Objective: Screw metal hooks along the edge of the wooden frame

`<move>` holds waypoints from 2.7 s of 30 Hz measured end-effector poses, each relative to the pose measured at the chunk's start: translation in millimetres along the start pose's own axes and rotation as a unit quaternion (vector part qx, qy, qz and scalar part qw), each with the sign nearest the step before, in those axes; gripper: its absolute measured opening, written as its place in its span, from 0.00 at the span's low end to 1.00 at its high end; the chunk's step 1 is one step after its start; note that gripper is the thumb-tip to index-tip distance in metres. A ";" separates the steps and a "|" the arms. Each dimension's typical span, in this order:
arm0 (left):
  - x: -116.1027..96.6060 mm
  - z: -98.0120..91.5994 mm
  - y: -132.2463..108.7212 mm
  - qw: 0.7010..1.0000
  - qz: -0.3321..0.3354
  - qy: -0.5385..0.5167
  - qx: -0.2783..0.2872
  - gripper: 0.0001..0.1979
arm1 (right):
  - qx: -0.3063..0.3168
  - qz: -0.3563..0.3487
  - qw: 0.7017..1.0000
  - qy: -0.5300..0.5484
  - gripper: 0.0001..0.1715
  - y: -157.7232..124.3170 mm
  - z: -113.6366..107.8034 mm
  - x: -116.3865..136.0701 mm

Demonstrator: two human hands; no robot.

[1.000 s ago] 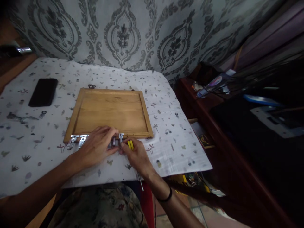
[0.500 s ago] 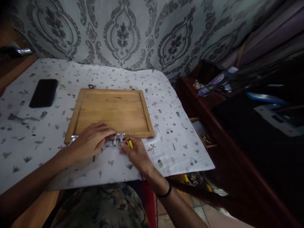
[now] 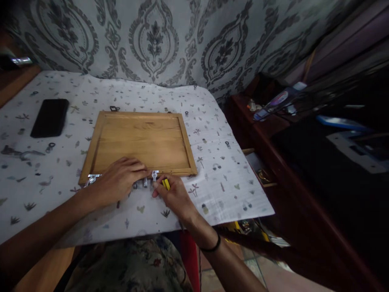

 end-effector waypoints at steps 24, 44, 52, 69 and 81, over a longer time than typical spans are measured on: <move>0.7 -2.6 6.8 1.000 -0.003 -0.005 0.024 0.11 | -0.006 0.022 0.999 -0.026 0.17 -2.2 -2.1 -4.1; 7.2 4.9 0.8 0.996 0.059 -0.062 -0.016 0.13 | 0.002 0.019 0.999 -0.033 0.15 -1.1 -1.4 -2.6; 7.1 5.0 1.1 0.996 0.083 -0.045 -0.003 0.12 | 0.009 0.020 0.999 -0.029 0.16 0.0 -3.6 -1.0; 0.2 0.5 5.1 0.995 0.077 -0.053 -0.020 0.10 | -0.168 -0.169 0.965 0.110 0.12 -3.2 -49.1 47.2; -3.2 0.5 5.2 0.997 0.057 -0.049 -0.015 0.09 | -0.259 -0.331 0.908 -0.008 0.09 -16.4 -31.1 55.1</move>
Point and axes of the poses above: each hand's wrist, its own y-axis towards the middle knuckle, its own z-axis out of the palm, x = y × z, the point moved 2 cm from there along y, towards the middle knuckle, and after that the axes turned 13 degrees about -x, right-handed, at the moved point
